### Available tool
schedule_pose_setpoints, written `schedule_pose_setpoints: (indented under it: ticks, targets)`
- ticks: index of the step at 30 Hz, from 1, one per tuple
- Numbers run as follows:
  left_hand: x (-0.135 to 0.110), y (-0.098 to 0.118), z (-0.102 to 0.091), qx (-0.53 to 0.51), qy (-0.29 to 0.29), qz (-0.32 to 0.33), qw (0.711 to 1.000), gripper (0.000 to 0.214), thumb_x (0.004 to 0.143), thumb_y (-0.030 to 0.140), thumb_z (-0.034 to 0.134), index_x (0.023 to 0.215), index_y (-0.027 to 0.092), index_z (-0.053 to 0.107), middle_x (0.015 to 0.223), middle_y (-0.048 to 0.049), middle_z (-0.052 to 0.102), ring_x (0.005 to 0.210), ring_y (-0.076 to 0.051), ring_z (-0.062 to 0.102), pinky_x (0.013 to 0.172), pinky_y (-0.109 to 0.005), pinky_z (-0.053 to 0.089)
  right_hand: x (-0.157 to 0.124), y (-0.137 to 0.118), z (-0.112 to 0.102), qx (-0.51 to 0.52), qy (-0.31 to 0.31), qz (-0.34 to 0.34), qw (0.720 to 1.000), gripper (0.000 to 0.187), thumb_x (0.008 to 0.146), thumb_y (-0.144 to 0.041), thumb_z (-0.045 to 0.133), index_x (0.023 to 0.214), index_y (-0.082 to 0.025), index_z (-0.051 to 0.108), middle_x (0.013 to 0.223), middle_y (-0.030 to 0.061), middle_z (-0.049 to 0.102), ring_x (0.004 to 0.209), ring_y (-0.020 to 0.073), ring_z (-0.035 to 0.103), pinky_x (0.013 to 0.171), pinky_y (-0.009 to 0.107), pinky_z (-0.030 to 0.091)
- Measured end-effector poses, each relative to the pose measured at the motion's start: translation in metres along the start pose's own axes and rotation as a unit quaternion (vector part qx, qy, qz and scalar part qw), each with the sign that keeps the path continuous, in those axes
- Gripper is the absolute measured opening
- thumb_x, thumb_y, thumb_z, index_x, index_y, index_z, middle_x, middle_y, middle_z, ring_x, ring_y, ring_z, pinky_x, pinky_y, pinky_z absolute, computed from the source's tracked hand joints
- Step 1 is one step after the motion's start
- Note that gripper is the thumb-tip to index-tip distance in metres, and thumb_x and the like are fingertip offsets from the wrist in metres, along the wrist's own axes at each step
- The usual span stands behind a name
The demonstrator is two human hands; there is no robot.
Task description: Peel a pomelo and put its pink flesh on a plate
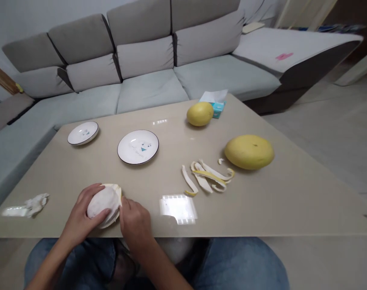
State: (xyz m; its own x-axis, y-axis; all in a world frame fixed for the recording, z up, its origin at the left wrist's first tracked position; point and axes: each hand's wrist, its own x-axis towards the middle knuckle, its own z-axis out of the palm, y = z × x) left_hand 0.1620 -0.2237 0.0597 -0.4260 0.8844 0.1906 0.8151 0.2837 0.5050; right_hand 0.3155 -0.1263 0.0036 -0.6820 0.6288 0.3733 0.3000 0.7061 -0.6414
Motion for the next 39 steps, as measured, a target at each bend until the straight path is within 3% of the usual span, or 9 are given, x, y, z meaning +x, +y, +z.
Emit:
schedule_pose_setpoints:
  ticks: [3, 8, 11, 20, 27, 31, 39]
  targets:
    - [0.004, -0.006, -0.003, -0.026, -0.024, 0.013, 0.999, 0.049, 0.08, 0.032, 0.068, 0.126, 0.026, 0.052, 0.135, -0.0103, 0.05, 0.128, -0.03, 0.048, 0.108, -0.05, 0.04, 0.004, -0.001, -0.002, 0.034, -0.003, -0.002, 0.999, 0.032, 0.092, -0.016, 0.047, 0.12, -0.013, 0.062, 0.103, 0.0121, 0.074, 0.088, 0.0224, 0.07, 0.077, 0.03, 0.052]
    - [0.01, -0.013, -0.008, -0.053, -0.044, 0.017, 0.997, 0.05, 0.078, 0.031, 0.07, 0.125, 0.026, 0.053, 0.135, -0.0103, 0.05, 0.128, -0.03, 0.048, 0.108, -0.05, 0.04, 0.01, 0.0, 0.012, 0.013, 0.033, 0.0, 0.999, 0.03, 0.091, -0.012, 0.042, 0.107, -0.011, 0.068, 0.084, 0.0112, 0.075, 0.069, 0.0221, 0.069, 0.065, 0.03, 0.051]
    - [0.011, -0.014, -0.007, -0.061, -0.043, 0.013, 0.997, 0.049, 0.078, 0.031, 0.07, 0.124, 0.026, 0.053, 0.134, -0.0105, 0.05, 0.127, -0.03, 0.048, 0.108, -0.049, 0.04, 0.014, 0.004, 0.018, 0.013, 0.055, 0.027, 0.998, 0.027, 0.094, -0.016, 0.044, 0.097, -0.014, 0.071, 0.082, 0.0103, 0.075, 0.069, 0.0217, 0.069, 0.065, 0.029, 0.05]
    - [0.01, -0.015, -0.009, -0.063, -0.054, 0.033, 0.996, 0.051, 0.078, 0.031, 0.072, 0.125, 0.028, 0.053, 0.136, -0.0107, 0.049, 0.128, -0.03, 0.047, 0.108, -0.05, 0.04, 0.028, 0.003, 0.004, 0.047, -0.082, 0.08, 0.992, 0.026, 0.092, -0.016, 0.049, 0.107, -0.017, 0.069, 0.094, 0.0099, 0.076, 0.081, 0.0228, 0.07, 0.072, 0.029, 0.049]
    - [0.011, -0.014, -0.007, -0.054, -0.051, 0.042, 0.996, 0.052, 0.076, 0.029, 0.072, 0.125, 0.027, 0.054, 0.135, -0.0102, 0.05, 0.126, -0.03, 0.049, 0.107, -0.048, 0.041, 0.029, 0.008, 0.007, 0.09, -0.056, 0.098, 0.99, 0.024, 0.092, -0.015, 0.051, 0.106, -0.017, 0.071, 0.096, 0.009, 0.075, 0.087, 0.022, 0.069, 0.079, 0.029, 0.049]
    - [0.011, -0.015, -0.009, -0.054, -0.063, 0.055, 0.995, 0.052, 0.077, 0.031, 0.072, 0.125, 0.028, 0.053, 0.136, -0.0105, 0.048, 0.127, -0.03, 0.048, 0.107, -0.048, 0.041, 0.033, 0.01, -0.003, 0.133, -0.088, 0.106, 0.981, 0.018, 0.09, -0.015, 0.056, 0.102, -0.018, 0.069, 0.091, 0.0062, 0.074, 0.082, 0.0194, 0.067, 0.074, 0.026, 0.047]
    - [0.017, -0.017, -0.01, -0.059, -0.069, 0.055, 0.994, 0.051, 0.076, 0.032, 0.072, 0.124, 0.027, 0.054, 0.134, -0.0109, 0.051, 0.125, -0.031, 0.05, 0.106, -0.049, 0.042, 0.04, 0.014, 0.003, 0.072, -0.109, 0.057, 0.99, 0.018, 0.089, -0.012, 0.053, 0.094, -0.015, 0.07, 0.084, 0.0071, 0.066, 0.078, 0.0189, 0.059, 0.072, 0.027, 0.043]
